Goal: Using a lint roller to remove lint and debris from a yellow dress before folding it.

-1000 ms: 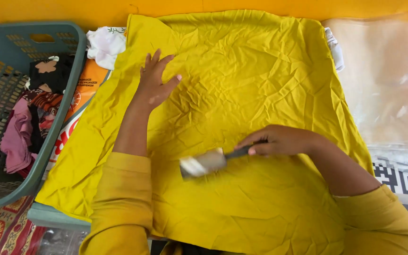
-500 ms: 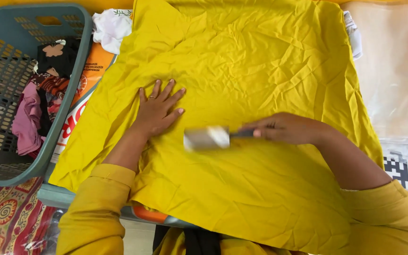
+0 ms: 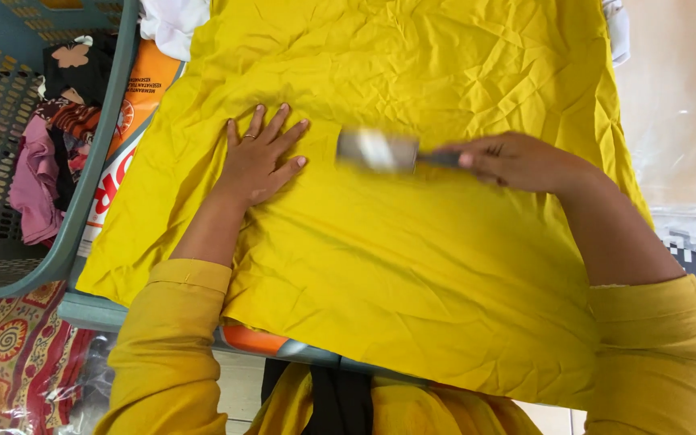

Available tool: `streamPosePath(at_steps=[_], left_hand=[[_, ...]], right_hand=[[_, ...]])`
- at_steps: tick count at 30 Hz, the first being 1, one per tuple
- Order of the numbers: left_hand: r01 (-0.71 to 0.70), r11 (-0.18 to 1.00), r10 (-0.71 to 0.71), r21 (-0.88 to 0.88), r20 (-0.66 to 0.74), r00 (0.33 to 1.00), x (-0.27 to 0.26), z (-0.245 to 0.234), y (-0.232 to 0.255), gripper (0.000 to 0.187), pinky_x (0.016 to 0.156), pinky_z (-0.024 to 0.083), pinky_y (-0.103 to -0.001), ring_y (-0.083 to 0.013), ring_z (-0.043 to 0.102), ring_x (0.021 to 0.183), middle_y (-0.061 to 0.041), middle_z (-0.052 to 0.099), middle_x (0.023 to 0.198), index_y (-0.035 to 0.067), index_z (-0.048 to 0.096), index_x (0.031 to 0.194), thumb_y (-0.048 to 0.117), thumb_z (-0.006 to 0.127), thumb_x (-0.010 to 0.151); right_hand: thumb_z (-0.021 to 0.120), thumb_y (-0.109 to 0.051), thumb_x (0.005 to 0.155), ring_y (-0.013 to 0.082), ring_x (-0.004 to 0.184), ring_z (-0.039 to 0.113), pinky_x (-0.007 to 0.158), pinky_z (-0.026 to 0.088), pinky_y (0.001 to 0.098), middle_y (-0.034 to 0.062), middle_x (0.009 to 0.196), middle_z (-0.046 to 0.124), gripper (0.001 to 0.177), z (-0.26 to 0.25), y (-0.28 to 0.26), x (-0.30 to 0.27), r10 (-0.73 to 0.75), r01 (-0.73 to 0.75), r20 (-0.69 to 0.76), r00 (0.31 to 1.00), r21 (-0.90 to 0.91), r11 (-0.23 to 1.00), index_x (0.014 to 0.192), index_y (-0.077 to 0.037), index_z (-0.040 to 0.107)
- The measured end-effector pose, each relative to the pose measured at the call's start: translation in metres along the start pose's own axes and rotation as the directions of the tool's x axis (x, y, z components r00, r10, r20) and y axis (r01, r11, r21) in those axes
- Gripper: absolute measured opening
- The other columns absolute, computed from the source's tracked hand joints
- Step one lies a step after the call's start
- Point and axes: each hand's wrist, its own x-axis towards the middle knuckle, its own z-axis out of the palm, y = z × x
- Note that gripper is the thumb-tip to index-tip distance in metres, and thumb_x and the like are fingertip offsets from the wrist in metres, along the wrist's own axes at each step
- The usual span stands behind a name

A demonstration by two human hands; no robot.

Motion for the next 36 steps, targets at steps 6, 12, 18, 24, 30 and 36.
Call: streamPosePath(at_steps=[6,12,18,24,30,36], left_hand=[[-0.017,1.000,0.017,0.002,0.031,0.999,0.000,-0.002,-0.002,0.062,0.120,-0.004,-0.069,-0.0323,0.003,0.159,0.003,0.013,0.173,0.043,0.025,0.162,0.060,0.031,0.103],[0.016,1.000,-0.016,-0.005,-0.012,1.000,0.001,0.002,0.001,0.060,0.120,-0.005,-0.069,-0.0320,0.005,0.159,0.004,0.016,0.173,0.045,0.029,0.161,0.059,0.034,0.103],[-0.011,1.000,0.011,-0.010,0.010,1.000,-0.001,-0.004,0.003,0.060,0.119,-0.003,-0.071,-0.0338,0.005,0.159,0.002,0.016,0.173,0.042,0.029,0.161,0.058,0.033,0.104],[-0.009,1.000,0.009,0.008,0.014,1.000,0.000,-0.001,0.000,0.061,0.120,-0.003,-0.071,-0.0330,0.005,0.159,0.003,0.014,0.173,0.043,0.028,0.161,0.059,0.033,0.103],[0.013,0.999,-0.013,-0.033,0.010,1.000,-0.001,-0.002,0.003,0.061,0.120,-0.005,-0.069,-0.0335,0.004,0.159,0.003,0.014,0.173,0.043,0.028,0.161,0.061,0.033,0.103],[0.000,0.999,0.000,-0.041,0.011,1.000,0.000,-0.002,0.001,0.061,0.119,-0.006,-0.071,-0.0350,0.004,0.159,0.002,0.015,0.173,0.043,0.028,0.161,0.061,0.033,0.103]], right_hand=[[0.071,-0.027,0.092,0.0135,0.049,0.055,0.049,0.049,0.0251,0.0078,0.056,0.065,0.039,0.008,0.010,0.007,0.056,-0.003,0.810,0.584,-0.067,0.998,0.127,-0.014,0.081],[0.061,-0.032,0.108,0.0185,0.054,0.059,0.050,0.046,0.0318,0.0117,0.065,0.065,0.029,-0.018,0.032,0.018,0.005,-0.007,-0.120,0.993,-0.011,1.000,0.127,-0.015,0.074],[0.066,-0.025,0.099,0.0199,0.052,0.054,0.049,0.044,0.0316,0.0150,0.059,0.068,0.028,-0.026,0.007,-0.006,0.089,-0.099,0.306,0.948,0.019,0.995,0.096,-0.005,0.086],[0.077,-0.019,0.086,0.0210,0.046,0.054,0.045,0.045,0.0324,0.0230,0.067,0.081,0.035,-0.025,0.015,-0.001,0.149,-0.138,0.492,0.858,-0.060,0.989,0.116,-0.005,0.085],[0.062,-0.027,0.107,0.0107,0.050,0.050,0.044,0.037,0.0246,0.0108,0.079,0.072,0.029,-0.037,0.033,0.007,0.012,0.015,-0.212,0.977,0.123,0.992,0.134,-0.016,0.070],[0.079,-0.022,0.084,0.0206,0.046,0.053,0.047,0.045,0.0313,0.0226,0.070,0.083,0.034,-0.039,0.014,-0.009,0.220,-0.199,0.447,0.867,-0.093,0.976,0.115,-0.009,0.087]])
